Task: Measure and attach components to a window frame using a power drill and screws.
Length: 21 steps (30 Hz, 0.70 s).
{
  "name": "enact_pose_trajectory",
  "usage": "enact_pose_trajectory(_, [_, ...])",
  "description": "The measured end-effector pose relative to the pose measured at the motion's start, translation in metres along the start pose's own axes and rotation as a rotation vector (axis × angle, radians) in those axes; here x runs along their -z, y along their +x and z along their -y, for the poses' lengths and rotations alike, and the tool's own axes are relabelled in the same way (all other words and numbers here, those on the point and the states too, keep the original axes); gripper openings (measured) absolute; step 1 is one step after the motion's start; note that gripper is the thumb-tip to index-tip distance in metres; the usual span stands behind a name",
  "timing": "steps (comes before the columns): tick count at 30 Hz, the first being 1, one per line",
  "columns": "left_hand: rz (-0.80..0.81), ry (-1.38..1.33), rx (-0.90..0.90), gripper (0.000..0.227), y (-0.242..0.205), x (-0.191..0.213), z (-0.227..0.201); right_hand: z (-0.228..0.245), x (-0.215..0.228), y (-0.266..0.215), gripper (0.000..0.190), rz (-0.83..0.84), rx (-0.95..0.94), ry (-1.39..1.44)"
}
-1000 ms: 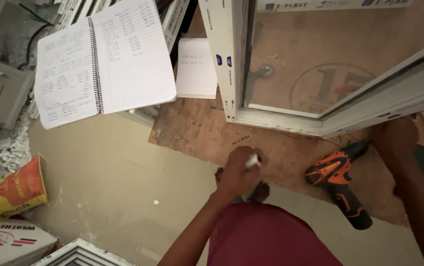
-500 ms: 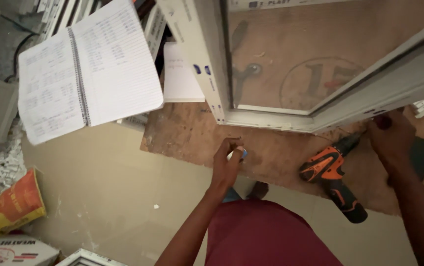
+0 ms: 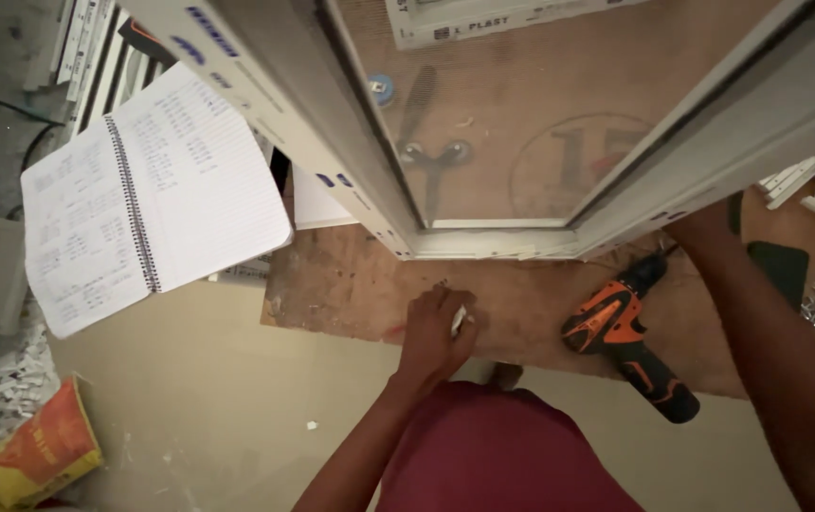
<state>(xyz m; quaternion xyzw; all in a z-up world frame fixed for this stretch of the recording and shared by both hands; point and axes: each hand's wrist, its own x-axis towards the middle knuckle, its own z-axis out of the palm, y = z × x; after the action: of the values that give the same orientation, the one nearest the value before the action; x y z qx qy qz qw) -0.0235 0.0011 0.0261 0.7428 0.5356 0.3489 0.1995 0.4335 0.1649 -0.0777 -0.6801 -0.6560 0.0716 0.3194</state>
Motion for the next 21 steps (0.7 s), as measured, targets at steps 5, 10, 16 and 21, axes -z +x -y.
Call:
enact_pose_trajectory(5, [0.184, -0.294, 0.291, 0.022, 0.013, 0.004, -0.026, -0.025, -0.064, 0.020, 0.021, -0.035, -0.035, -0.068])
enact_pose_trajectory(10, [0.128, -0.309, 0.178, 0.021, 0.004, -0.006, -0.027, -0.029, -0.049, 0.017, 0.019, -0.070, -0.064, -0.152])
enact_pose_trajectory(16, [0.186, -0.321, 0.194, 0.023, -0.005, -0.019, -0.023, -0.068, 0.051, 0.030, 0.018, -0.112, -0.098, -0.252])
enact_pose_trajectory(21, [0.223, -0.303, 0.255, 0.022, -0.006, -0.021, -0.023, -0.081, 0.095, 0.038, 0.017, -0.113, -0.074, -0.326])
